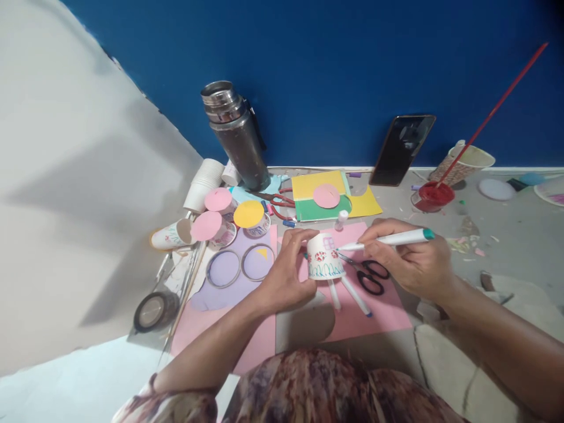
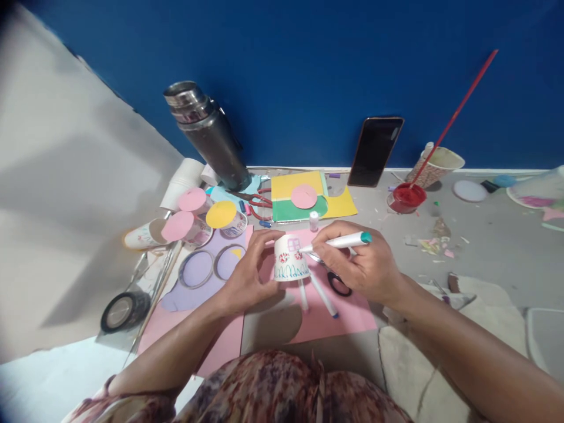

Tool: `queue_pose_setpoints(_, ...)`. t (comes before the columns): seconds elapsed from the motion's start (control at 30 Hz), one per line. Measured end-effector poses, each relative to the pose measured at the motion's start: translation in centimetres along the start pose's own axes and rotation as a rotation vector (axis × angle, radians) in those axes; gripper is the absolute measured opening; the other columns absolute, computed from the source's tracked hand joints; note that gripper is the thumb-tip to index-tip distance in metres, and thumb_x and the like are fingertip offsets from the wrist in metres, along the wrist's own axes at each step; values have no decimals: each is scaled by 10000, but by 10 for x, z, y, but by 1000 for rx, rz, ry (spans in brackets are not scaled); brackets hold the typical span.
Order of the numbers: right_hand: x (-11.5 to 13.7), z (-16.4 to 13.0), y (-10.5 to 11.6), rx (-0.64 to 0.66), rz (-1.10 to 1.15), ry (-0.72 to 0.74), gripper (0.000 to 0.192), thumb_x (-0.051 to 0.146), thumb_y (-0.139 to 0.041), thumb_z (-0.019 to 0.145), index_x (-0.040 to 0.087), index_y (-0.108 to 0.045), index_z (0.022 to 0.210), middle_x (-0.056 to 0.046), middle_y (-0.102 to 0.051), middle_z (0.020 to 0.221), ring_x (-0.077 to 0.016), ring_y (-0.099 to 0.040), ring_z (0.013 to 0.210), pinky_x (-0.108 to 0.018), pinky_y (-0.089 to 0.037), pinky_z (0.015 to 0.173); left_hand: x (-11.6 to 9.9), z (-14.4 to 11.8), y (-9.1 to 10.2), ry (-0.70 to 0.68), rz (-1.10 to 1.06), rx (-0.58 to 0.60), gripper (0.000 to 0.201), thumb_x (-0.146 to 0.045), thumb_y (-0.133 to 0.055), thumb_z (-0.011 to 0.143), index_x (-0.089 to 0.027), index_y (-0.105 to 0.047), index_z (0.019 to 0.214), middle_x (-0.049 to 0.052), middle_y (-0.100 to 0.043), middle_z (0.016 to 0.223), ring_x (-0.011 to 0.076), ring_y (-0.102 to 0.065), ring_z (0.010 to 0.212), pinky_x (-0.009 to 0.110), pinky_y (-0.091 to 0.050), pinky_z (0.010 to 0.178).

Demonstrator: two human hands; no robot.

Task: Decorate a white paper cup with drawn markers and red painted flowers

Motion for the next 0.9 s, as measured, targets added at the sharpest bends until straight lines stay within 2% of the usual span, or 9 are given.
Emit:
queue_pose_setpoints(0.17, 5, -2, -9, 72, 92, 58, 97, 185, -688, 961, 232, -743, 897, 5, -737, 691, -149, -691, 618, -262, -515, 570, 1, 0, -2, 7, 10, 17, 799, -74, -683, 665, -283, -504, 1414, 107, -510, 1393, 343, -523, 1368, 545, -507, 1144)
queue_pose_setpoints(0.33, 7, -2, -15, 119, 97, 54, 96, 194, -681, 976, 227, -741, 909, 18, -701, 632, -143, -656, 569, -265, -489, 543, -2, 0, -3, -13, 28, 29, 816, -84, -683, 658, -280, -497, 1428, 112, -502, 1394, 349, -513, 1376, 555, -496, 1144)
queue_pose_setpoints(0.5, 9, 0, -16, 117, 71, 92, 106, 185, -687, 971, 219, -736, 883, 31, -698, 633, -114, -618, 523, -248, -475, 539, -2, 0, -3, -3, 27, 37, 826, -78, -685, 652, -278, -492, 1430, 114, -495, 1388, 348, -509, 1373, 536, -513, 1117)
queue_pose_setpoints(0.77, 5, -4, -15, 112, 99, 39, 101, 178, -675, 969, 232, -735, 908, 24, -707, 641, -144, -672, 610, -255, -485, 571, -1, -1, -2, 15, 44, 46, 847, -79, -681, 635, -270, -490, 1438, 117, -497, 1393, 353, -509, 1377, 547, -500, 1137)
queue_pose_setpoints(0.9, 7, -3, -16, 136, 84, 59, 120, 179, -664, 972, 231, -726, 884, 31, -695, 621, -132, -641, 559, -255, -471, 546, -1, -1, -3, 15, 43, 46, 846, -85, -688, 631, -279, -498, 1432, 109, -501, 1393, 352, -508, 1378, 547, -499, 1141)
Point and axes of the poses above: each hand's wrist, its own z-axis towards the middle knuckle, its own y-axis out of the back of the hand, x = y × z, the point moved 6 cm from there along z, towards the middle knuckle
